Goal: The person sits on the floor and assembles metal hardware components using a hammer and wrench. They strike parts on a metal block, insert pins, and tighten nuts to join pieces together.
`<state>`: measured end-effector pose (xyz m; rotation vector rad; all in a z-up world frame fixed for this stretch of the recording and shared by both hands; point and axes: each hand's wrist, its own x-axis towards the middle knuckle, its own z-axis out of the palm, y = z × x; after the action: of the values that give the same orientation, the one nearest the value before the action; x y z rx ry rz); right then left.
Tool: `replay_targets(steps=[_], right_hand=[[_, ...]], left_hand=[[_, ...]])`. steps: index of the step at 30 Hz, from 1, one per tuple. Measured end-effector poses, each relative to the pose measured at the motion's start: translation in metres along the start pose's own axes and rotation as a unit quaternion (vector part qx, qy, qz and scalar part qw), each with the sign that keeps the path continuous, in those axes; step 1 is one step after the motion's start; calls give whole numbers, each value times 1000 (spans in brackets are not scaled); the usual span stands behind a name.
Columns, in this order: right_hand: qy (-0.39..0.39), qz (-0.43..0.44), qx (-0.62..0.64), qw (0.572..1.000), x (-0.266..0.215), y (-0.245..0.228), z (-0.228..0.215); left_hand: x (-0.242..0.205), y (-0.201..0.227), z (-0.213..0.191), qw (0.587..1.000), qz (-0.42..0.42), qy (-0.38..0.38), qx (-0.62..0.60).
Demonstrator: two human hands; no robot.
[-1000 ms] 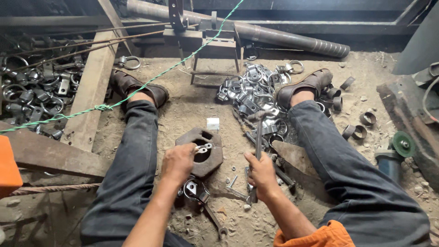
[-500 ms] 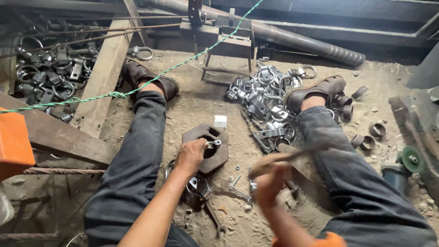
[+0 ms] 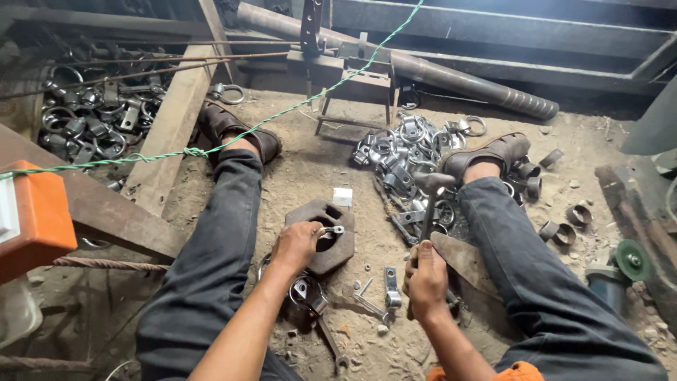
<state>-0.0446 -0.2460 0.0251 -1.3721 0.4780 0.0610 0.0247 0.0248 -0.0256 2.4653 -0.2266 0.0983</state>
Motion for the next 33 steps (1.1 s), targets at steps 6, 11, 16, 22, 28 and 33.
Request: replay_targets(steps=[6, 11, 16, 22, 28, 33], right_hand=[[-34, -204, -253, 945, -1, 85, 35], [1, 83, -326, 942, 2, 37, 27], [-25, -176, 103, 979, 4, -16, 12], [-51, 2, -3, 999, -11, 38, 30], [-26, 26, -95, 995, 25, 28, -1], [40, -89, -269, 958, 28, 28, -27]], left_hand=[[-1, -9, 10, 1000, 12, 14, 3], [3, -3, 2, 998, -55, -36, -4], [1, -10, 11, 1000, -12, -4, -15], [2, -10, 11, 1000, -19, -7, -11], [1, -6, 7, 1000, 6, 5, 11], [-5, 0, -3, 986, -154, 7, -63]])
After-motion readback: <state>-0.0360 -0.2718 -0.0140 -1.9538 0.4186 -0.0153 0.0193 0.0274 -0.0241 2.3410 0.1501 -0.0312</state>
